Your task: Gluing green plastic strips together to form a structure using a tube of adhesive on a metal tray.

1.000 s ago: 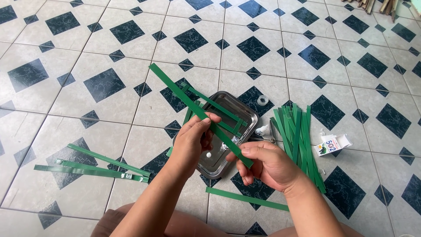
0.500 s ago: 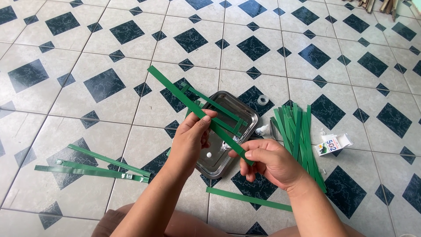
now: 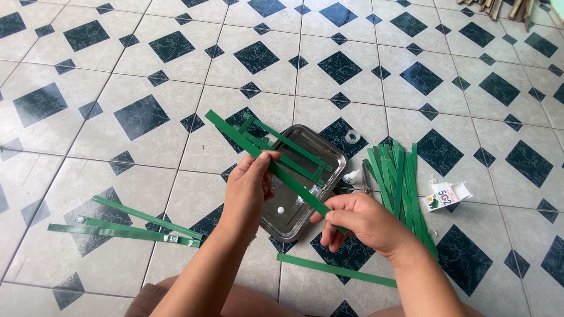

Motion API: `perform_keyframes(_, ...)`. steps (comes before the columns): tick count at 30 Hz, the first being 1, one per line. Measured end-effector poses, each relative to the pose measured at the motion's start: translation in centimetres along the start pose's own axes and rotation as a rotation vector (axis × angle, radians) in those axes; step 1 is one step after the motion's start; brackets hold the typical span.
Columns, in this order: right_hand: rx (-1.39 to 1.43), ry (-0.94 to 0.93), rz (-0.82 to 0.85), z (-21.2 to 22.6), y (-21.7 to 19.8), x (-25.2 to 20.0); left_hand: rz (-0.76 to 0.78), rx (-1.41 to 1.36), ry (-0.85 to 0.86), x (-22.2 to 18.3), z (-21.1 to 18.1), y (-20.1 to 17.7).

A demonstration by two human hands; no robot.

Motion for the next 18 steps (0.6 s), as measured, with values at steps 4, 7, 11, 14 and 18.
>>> perform_keyframes(4, -0.025, -0.011, -0.013, -0.4, 0.2, 0.4, 0.015, 0.023, -0.031, -0.7, 0.7, 1.1)
perform_keyframes(7, -0.129, -0.079, -0.046, -0.7, 0.0, 0.9, 0.109, 0.038, -0.058, -1.1, 1.7, 2.3)
perform_keyframes(11, -0.170, -0.135, -0.089, 0.0, 0.4, 0.7, 0.240, 0.084, -0.067, -0.8, 2.6, 2.7)
perform_keyframes(14, -0.200, -0.130, -0.122, 0.9, 0.5, 0.3, 0.243, 0.024, -0.076, -0.7, 1.6, 2.2)
perform_keyframes(18, -0.189, -0.107, -0.181, 0.6, 0.1, 0.3, 0.106, -0.034, -0.026, -0.2, 0.6, 1.4)
Point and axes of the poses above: each hand's wrist, its own x-axis towards the middle knuckle, its own y-axis out of the palm, z = x × y, the point moved 3 cm from there along x, towards the middle knuckle, and after that the axes turned 3 degrees about -y, right-handed, at the moved point
